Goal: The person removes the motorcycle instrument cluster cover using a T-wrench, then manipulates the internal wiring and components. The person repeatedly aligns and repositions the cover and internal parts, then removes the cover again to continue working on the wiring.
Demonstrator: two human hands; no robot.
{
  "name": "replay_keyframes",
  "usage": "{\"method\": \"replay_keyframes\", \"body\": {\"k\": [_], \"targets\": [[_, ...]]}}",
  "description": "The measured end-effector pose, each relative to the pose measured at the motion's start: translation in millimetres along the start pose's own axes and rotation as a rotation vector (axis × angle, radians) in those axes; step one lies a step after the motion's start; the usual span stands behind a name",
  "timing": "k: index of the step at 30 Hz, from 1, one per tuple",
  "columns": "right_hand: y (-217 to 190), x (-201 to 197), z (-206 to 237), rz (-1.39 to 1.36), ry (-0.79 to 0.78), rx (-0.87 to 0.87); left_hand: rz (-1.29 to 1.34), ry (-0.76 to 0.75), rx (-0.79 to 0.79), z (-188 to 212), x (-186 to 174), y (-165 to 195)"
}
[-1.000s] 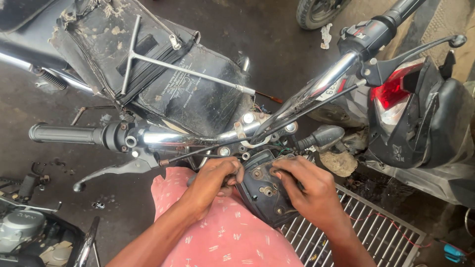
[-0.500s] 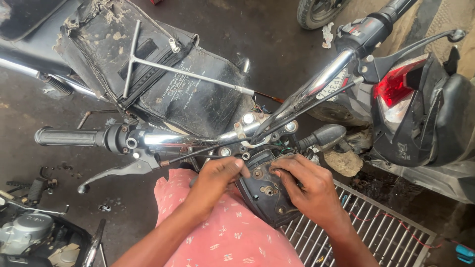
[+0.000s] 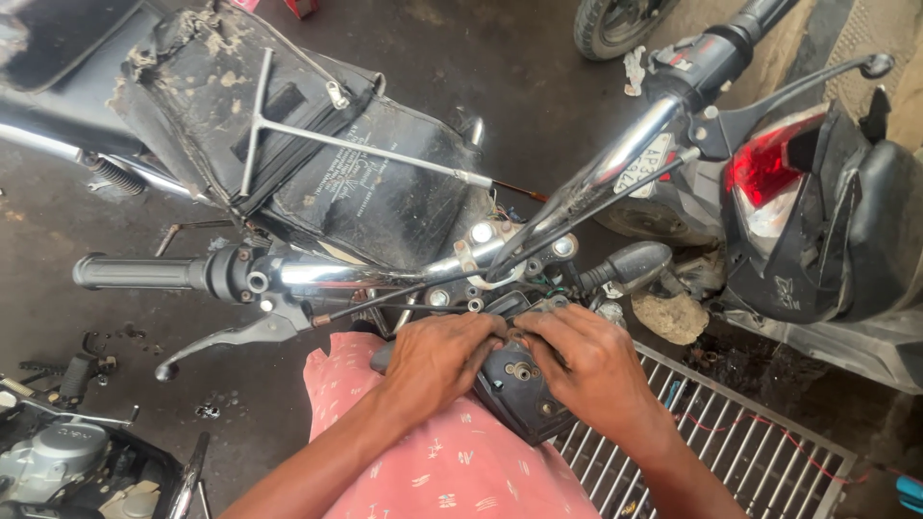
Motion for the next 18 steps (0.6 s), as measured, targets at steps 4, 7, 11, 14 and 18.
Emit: {"method": "replay_keyframes", "body": {"k": [4, 7, 11, 14, 18], "targets": [[2, 3, -3, -0.02, -0.012, 0.028, 0.001, -0.084, -0.006, -3, 1, 1], [9, 4, -2, -0.075, -0.022, 0.095, 0.01, -0.178, -0.083, -11, 0, -6], [14, 7, 0, -0.066, -0.062, 0.139, 0.069, -0.302, -0.21, -28, 3, -19], [19, 8, 0, -0.097, -0.078, 0.196, 0.112, -0.274, -0.228, -33, -1, -20], [13, 3, 0, -0.112, -0.002, 0.123, 0.308, -0.273, -0.418, -16, 1, -37]]}}
Point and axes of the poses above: each hand's wrist, its own z-axis away from the middle knuckle, its own x-axis out of the palm, y = z × x, the point moved 8 cm from there along -z, towards the middle knuckle, and after that the axes turned 8 degrees about z, right-handed, at the moved point
